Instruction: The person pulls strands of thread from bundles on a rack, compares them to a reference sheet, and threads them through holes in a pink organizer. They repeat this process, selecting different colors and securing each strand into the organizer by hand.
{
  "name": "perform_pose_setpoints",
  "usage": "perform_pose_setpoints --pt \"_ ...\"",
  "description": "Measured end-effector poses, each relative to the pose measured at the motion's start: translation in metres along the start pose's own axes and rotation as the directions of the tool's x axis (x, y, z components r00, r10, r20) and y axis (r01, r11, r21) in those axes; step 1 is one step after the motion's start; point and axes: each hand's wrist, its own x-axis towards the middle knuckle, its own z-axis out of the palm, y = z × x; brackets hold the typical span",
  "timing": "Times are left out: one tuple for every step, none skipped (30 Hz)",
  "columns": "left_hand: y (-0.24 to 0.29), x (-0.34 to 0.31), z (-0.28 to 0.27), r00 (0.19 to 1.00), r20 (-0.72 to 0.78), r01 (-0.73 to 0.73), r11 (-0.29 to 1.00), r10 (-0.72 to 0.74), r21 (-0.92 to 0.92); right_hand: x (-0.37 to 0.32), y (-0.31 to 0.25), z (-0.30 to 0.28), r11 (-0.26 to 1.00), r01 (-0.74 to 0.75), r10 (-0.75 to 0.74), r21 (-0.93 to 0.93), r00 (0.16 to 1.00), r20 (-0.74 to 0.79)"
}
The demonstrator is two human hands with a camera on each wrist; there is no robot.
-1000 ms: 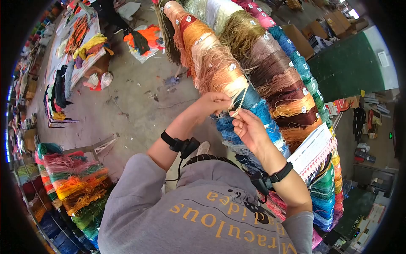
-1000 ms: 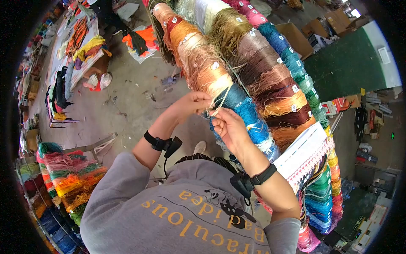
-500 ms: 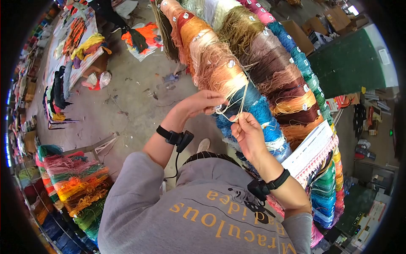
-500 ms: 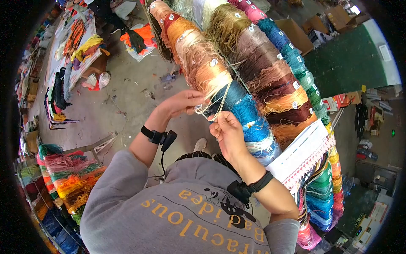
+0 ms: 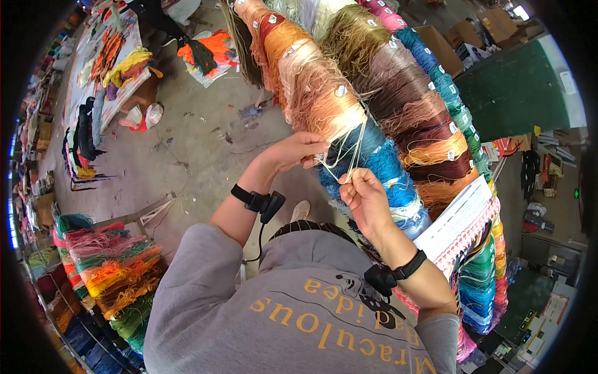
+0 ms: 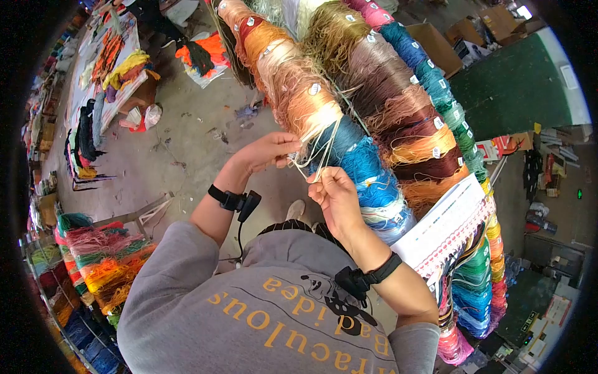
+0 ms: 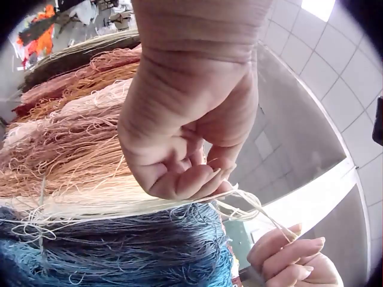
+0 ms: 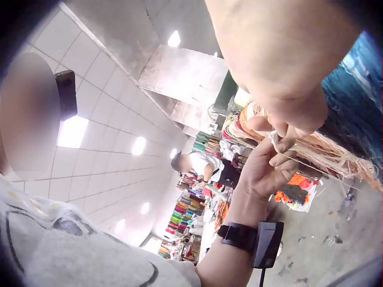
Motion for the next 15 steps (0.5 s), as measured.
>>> perform_pose_setpoints --pt "-0.001 0.0 -0.001 1.0 0.0 0.001 1.0 -0.001 -0.011 0.0 0.0 0.0 1.0 -0.008 0.008 -0.005 1.0 -0.007" --pt "-0.001 0.001 -0.001 1.0 0.001 0.001 1.0 -0.001 -0.022 0.0 0.0 0.0 1.0 -0.008 0.008 -0.005 1.0 -0.007" --pt "-0.001 0.001 -0.001 1.0 0.0 0.001 1.0 -0.001 -0.022 0.001 0.0 0.0 1.0 -0.018 0.018 -0.002 1.0 -0.009" --pt "0.0 0.001 0.0 1.0 0.006 0.004 1.0 -0.004 -0.02 0.001 0.0 0.0 1.0 -0.028 0.028 0.002 1.0 -0.012" --pt "0.0 0.0 0.0 1.0 0.012 0.007 1.0 -0.007 -0.019 0.001 0.0 0.001 1.0 -0.029 0.029 0.001 1.0 -0.012" --pt "0.002 0.0 0.001 1.0 0.012 0.007 1.0 -0.007 -0.02 0.001 0.0 0.003 0.999 -0.042 0.044 0.027 0.998 -0.046" --pt "0.003 0.0 0.002 0.999 0.015 0.028 1.0 -0.028 -0.01 0.002 -0.001 0.005 0.997 -0.054 0.059 0.053 0.995 -0.079" --pt "0.004 0.0 0.002 0.999 0.018 0.049 0.999 -0.049 0.0 0.004 -0.001 0.006 0.997 -0.055 0.059 0.053 0.995 -0.079" --pt "0.003 0.0 0.002 0.999 0.018 0.049 0.999 -0.049 0.0 0.005 -0.002 0.008 0.997 -0.064 0.067 0.051 0.995 -0.067" --pt "0.001 0.001 0.001 0.998 0.028 0.053 0.999 -0.053 0.004 0.007 -0.002 0.009 0.996 -0.073 0.076 0.049 0.996 -0.056" --pt "-0.001 0.002 0.001 0.998 0.038 0.057 0.998 -0.057 0.008 0.009 -0.004 0.01 0.996 -0.073 0.076 0.049 0.996 -0.056" --pt "-0.002 0.002 0.002 0.998 0.038 0.057 0.998 -0.057 0.008 0.012 -0.006 0.011 0.996 -0.08 0.081 0.029 0.996 -0.045" --pt "-0.003 0.003 0.002 0.997 0.047 0.055 0.998 -0.055 0.005 0.014 -0.007 0.012 0.996 -0.087 0.087 0.01 0.996 -0.033" --pt "-0.004 0.003 0.003 0.997 0.056 0.054 0.999 -0.054 0.003 0.016 -0.007 0.012 0.996 -0.087 0.087 0.01 0.996 -0.033" --pt "-0.004 0.003 0.003 0.997 0.056 0.053 0.999 -0.053 0.003 0.019 -0.006 0.012 0.997 -0.072 0.071 -0.016 0.996 -0.045"
